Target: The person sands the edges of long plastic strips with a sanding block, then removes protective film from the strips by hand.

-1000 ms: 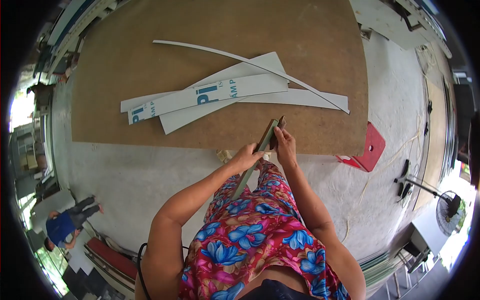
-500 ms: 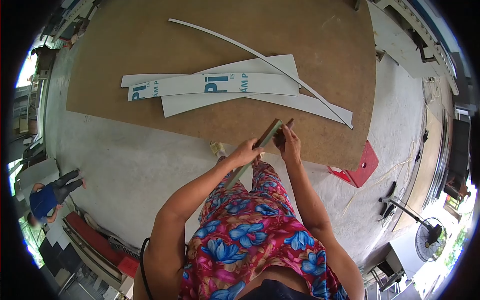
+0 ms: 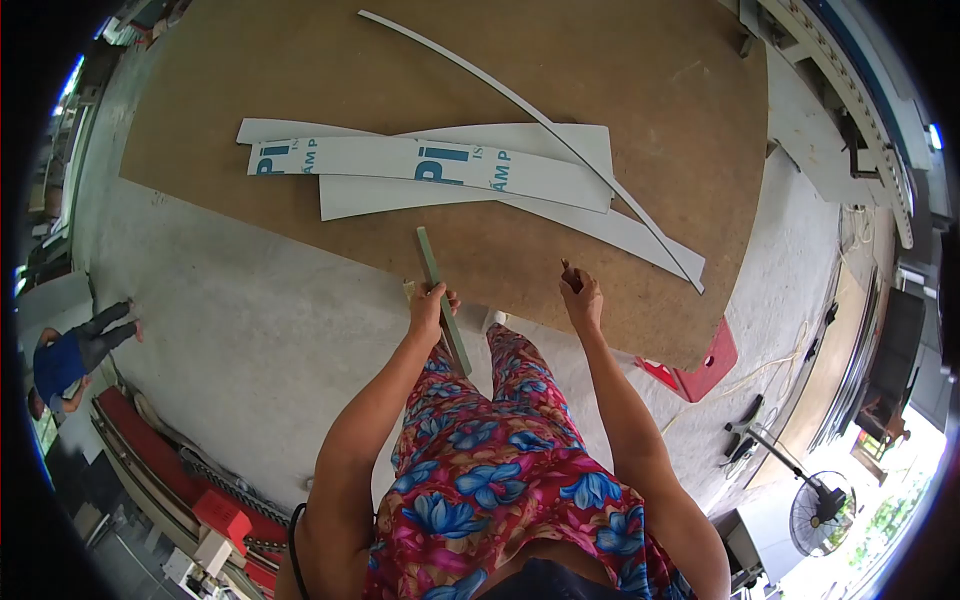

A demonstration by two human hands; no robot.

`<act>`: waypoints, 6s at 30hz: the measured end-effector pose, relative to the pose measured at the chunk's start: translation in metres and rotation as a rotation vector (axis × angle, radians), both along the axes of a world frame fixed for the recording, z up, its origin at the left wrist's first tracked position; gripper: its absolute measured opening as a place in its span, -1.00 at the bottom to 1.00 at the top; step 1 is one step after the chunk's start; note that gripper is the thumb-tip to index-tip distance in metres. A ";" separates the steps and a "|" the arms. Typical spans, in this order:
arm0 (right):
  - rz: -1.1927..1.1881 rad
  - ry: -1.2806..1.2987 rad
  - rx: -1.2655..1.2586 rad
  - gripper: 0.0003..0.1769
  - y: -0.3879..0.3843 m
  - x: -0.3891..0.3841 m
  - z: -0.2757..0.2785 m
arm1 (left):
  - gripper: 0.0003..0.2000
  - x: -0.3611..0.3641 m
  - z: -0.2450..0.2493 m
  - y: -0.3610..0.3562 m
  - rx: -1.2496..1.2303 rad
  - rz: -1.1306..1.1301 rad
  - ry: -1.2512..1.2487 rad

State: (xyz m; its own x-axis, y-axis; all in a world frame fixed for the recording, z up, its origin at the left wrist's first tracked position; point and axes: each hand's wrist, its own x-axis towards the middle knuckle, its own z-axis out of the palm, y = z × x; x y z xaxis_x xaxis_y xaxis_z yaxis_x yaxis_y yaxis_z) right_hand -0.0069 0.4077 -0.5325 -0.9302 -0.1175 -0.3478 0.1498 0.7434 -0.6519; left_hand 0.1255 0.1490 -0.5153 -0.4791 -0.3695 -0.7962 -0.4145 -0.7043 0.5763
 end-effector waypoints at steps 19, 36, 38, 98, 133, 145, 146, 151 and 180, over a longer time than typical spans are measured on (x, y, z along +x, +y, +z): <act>0.364 0.520 0.108 -0.52 -0.045 -0.126 0.036 | -0.79 -0.033 -0.043 -0.006 0.134 0.405 -0.052; 0.402 0.599 0.179 -0.66 -0.084 -0.208 0.013 | -0.76 -0.067 -0.032 -0.010 0.233 0.519 0.008; 0.407 0.579 0.203 -0.65 -0.079 -0.222 0.013 | -0.77 -0.069 -0.028 -0.016 0.234 0.544 -0.019; -0.171 -0.120 -0.159 -0.73 0.008 0.070 0.031 | -0.63 -0.044 -0.088 -0.289 -0.085 0.481 -0.307; -0.810 -0.367 -0.846 -0.71 -0.195 0.125 0.100 | -0.19 -0.029 0.107 -0.377 -1.661 -1.329 0.171; -0.725 -0.456 -1.170 -0.58 -0.268 0.071 0.100 | -0.41 0.001 0.179 -0.310 -0.213 -1.403 -0.062; -0.718 -0.506 -1.138 -0.51 -0.273 0.070 0.104 | -0.40 0.003 0.179 -0.309 -0.150 -1.364 -0.084; -0.775 -0.495 -1.073 -0.41 -0.283 0.061 0.120 | -0.36 0.004 0.189 -0.307 -0.072 -1.325 -0.132; -0.738 -0.232 -1.980 -0.25 -0.255 0.017 0.201 | -0.38 0.002 0.366 -0.346 -0.975 -0.771 0.384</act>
State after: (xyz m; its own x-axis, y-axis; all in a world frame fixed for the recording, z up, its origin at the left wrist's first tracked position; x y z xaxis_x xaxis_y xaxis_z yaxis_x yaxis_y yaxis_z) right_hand 0.0097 0.1527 -0.3311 -0.9345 -0.1058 -0.3400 0.1932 -0.9528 -0.2343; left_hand 0.1272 -0.1974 -0.1496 -0.9620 -0.2438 -0.1228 -0.2177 0.4135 0.8841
